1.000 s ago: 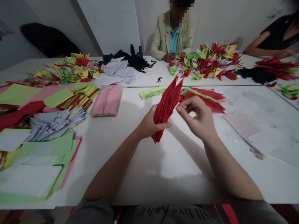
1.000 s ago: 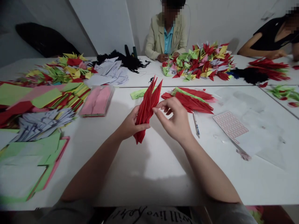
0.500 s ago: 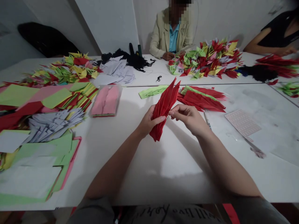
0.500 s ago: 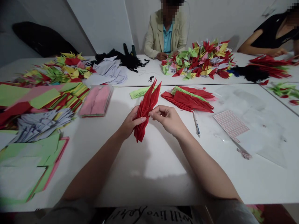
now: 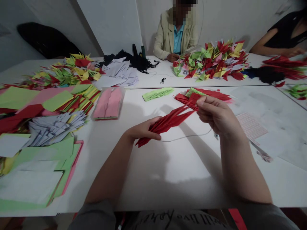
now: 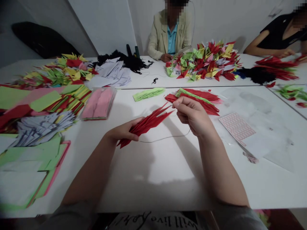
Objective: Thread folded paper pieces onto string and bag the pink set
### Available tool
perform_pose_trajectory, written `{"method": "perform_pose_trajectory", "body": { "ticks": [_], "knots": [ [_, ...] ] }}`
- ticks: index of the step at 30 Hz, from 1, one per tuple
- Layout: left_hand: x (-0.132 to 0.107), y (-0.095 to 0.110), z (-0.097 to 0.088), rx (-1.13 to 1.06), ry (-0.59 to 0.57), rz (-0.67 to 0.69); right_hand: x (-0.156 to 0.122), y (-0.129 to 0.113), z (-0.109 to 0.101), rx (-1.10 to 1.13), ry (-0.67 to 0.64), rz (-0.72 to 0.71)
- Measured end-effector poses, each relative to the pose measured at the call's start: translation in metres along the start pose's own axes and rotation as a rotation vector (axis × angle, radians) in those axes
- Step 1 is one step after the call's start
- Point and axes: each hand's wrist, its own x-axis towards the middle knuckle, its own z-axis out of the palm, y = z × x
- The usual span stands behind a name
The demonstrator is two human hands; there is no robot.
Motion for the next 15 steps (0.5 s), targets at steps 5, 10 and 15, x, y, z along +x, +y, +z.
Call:
{"method": "perform_pose_trajectory", "body": {
  "ticks": [5,10,15],
  "knots": [
    [-0.004,-0.001,0.001,-0.268,-0.027,-0.007,0.002,0.002,-0.014,-0.169,0.023,-0.075],
    [-0.002,-0.014,0.005,-0.517,0.038,-0.043,0.0,0.002,-0.014,-0.235,0.033,-0.099],
    [-0.004,-0.024,0.011,-0.591,-0.245,-0.103,0.003,0.004,-0.012,-0.319,0.116,-0.183]
  ]
}}
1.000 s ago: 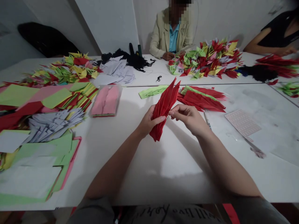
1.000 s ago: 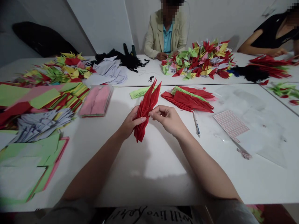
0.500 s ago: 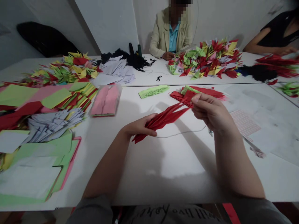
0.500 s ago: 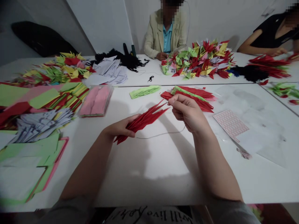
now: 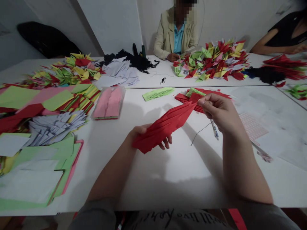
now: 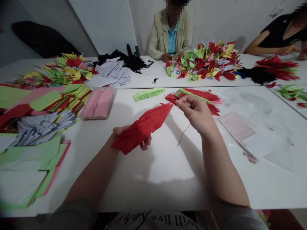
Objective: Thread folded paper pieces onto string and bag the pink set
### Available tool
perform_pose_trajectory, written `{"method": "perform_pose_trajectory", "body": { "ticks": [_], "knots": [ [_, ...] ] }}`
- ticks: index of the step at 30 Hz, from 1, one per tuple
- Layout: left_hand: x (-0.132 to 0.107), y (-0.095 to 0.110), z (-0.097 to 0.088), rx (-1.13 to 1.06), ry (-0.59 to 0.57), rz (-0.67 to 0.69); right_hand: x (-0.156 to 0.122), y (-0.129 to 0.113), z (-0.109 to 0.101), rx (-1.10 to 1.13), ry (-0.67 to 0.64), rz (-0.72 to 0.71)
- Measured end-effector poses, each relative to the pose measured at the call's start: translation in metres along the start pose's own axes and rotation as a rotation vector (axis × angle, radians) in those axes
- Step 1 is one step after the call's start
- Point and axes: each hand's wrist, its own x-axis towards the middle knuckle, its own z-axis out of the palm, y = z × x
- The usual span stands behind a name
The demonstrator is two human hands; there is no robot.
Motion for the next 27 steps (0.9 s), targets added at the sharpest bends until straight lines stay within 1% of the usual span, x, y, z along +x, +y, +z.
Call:
{"method": "perform_pose_trajectory", "body": {
  "ticks": [2,4,6,8,10,12,14,17,20,22,23,24,26,27],
  "knots": [
    [0.0,0.002,0.004,-0.02,-0.092,-0.039,0.002,0.003,-0.002,-0.036,0.033,-0.022],
    [0.0,0.006,0.007,-0.03,-0.117,-0.072,0.004,0.006,-0.004,-0.048,0.041,-0.016],
    [0.001,0.011,0.007,-0.033,-0.121,-0.106,0.005,0.009,-0.005,-0.027,0.012,0.006],
    [0.001,0.015,0.005,-0.037,-0.119,-0.138,0.005,0.009,-0.005,0.013,-0.06,0.041],
    [0.001,0.017,0.003,-0.042,-0.116,-0.161,0.004,0.008,-0.003,-0.002,-0.16,0.091],
    [0.001,0.017,0.001,-0.04,-0.111,-0.173,0.002,0.006,-0.001,-0.11,-0.271,0.132],
    [0.0,0.017,0.001,-0.018,-0.084,-0.185,0.0,0.005,0.0,-0.23,-0.346,0.137],
    [-0.005,0.018,0.0,0.09,0.004,-0.228,-0.003,0.01,-0.003,-0.27,-0.381,0.136],
    [-0.011,0.018,-0.008,0.237,0.059,-0.333,-0.008,0.024,-0.013,-0.252,-0.335,0.163],
    [-0.013,0.014,-0.015,0.385,0.104,-0.4,-0.012,0.037,-0.021,-0.274,-0.291,0.177],
    [-0.014,0.011,-0.018,0.5,0.155,-0.4,-0.015,0.044,-0.026,-0.296,-0.285,0.192],
    [-0.015,0.008,-0.021,0.638,0.231,-0.368,-0.017,0.052,-0.029,-0.324,-0.298,0.215],
    [-0.017,-0.001,-0.025,0.908,0.448,-0.219,-0.024,0.067,-0.035,-0.42,-0.355,0.272],
    [-0.019,-0.006,-0.025,1.0,0.565,-0.14,-0.027,0.073,-0.037,-0.502,-0.38,0.294]
  ]
}}
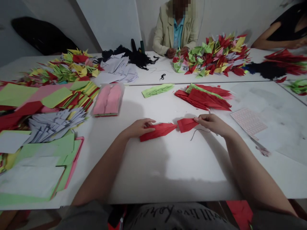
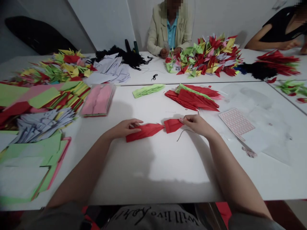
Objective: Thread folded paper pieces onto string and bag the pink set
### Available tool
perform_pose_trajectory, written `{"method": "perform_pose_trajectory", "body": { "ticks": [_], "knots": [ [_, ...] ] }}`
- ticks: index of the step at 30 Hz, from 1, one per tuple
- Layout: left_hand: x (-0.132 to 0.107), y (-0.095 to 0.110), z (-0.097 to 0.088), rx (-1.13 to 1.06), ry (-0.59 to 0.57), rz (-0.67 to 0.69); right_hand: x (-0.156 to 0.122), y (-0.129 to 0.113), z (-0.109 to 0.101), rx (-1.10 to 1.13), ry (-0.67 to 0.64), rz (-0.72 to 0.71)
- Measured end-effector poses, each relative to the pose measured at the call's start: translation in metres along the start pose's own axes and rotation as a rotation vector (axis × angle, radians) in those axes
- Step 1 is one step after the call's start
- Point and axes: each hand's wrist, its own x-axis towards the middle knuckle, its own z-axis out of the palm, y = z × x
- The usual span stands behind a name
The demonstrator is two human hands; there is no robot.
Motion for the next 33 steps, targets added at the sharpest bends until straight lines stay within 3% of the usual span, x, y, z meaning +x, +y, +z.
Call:
{"method": "perform_pose_trajectory", "body": {
  "ticks": [2,3,6,12,15,17,19,21,23,25,29,33],
  "knots": [
    [-0.008,-0.006,0.006,0.078,0.201,0.034,-0.002,0.011,0.005,-0.216,0.042,0.072],
    [-0.013,-0.009,0.009,0.113,0.244,0.051,-0.003,0.014,0.006,-0.319,0.085,0.108],
    [-0.029,-0.018,0.015,0.257,0.261,0.107,-0.007,0.017,0.005,-0.456,0.167,0.155],
    [-0.042,-0.034,0.023,0.346,0.308,0.127,-0.012,0.02,-0.018,-0.442,0.15,0.144],
    [-0.042,-0.037,0.024,0.319,0.327,0.14,-0.012,0.022,-0.026,-0.659,0.321,0.274],
    [-0.043,-0.038,0.024,0.301,0.325,0.154,-0.01,0.02,-0.023,-0.791,0.474,0.233],
    [-0.045,-0.039,0.023,0.283,0.32,0.167,-0.005,0.013,-0.012,-0.817,0.53,0.025],
    [-0.047,-0.04,0.022,0.268,0.327,0.168,0.002,0.001,0.006,-0.733,0.426,-0.242],
    [-0.048,-0.041,0.022,0.256,0.338,0.162,0.011,-0.013,0.029,-0.595,0.223,-0.488],
    [-0.048,-0.043,0.022,0.25,0.343,0.159,0.02,-0.026,0.055,-0.514,0.077,-0.632],
    [-0.046,-0.044,0.023,0.248,0.342,0.169,0.038,-0.045,0.1,-0.421,-0.069,-0.723],
    [-0.046,-0.043,0.023,0.24,0.335,0.168,0.048,-0.049,0.118,-0.354,-0.116,-0.715]
  ]
}}
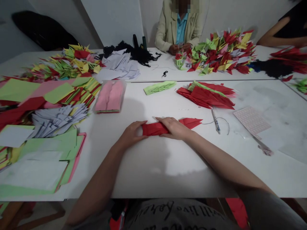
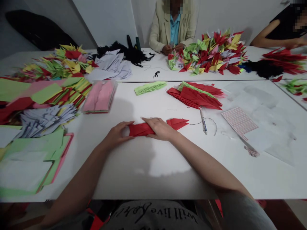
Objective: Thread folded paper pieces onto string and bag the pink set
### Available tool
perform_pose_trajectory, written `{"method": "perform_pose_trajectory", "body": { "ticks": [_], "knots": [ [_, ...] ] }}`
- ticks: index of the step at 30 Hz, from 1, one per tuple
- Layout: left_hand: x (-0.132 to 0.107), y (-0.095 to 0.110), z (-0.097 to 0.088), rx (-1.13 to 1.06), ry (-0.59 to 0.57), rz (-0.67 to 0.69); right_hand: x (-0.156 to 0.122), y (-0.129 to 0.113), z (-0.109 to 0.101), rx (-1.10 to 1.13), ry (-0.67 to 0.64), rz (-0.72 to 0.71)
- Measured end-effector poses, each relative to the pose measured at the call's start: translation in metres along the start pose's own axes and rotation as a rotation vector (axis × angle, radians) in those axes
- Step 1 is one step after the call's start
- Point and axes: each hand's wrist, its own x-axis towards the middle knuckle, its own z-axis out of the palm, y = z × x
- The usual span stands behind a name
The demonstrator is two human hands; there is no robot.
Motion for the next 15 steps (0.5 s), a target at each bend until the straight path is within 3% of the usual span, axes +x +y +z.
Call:
{"method": "perform_pose_trajectory", "body": {
  "ticks": [9,12,15],
  "knots": [
    [0.002,-0.001,0.001,-0.001,-0.025,-0.003,-0.033,0.011,-0.029,-0.022,-0.006,0.12],
    [0.002,0.0,0.003,-0.004,-0.014,0.012,-0.021,-0.001,-0.02,-0.039,0.006,0.039],
    [0.002,0.002,0.005,-0.007,-0.015,0.02,0.002,-0.013,0.003,-0.024,-0.009,-0.049]
  ]
}}
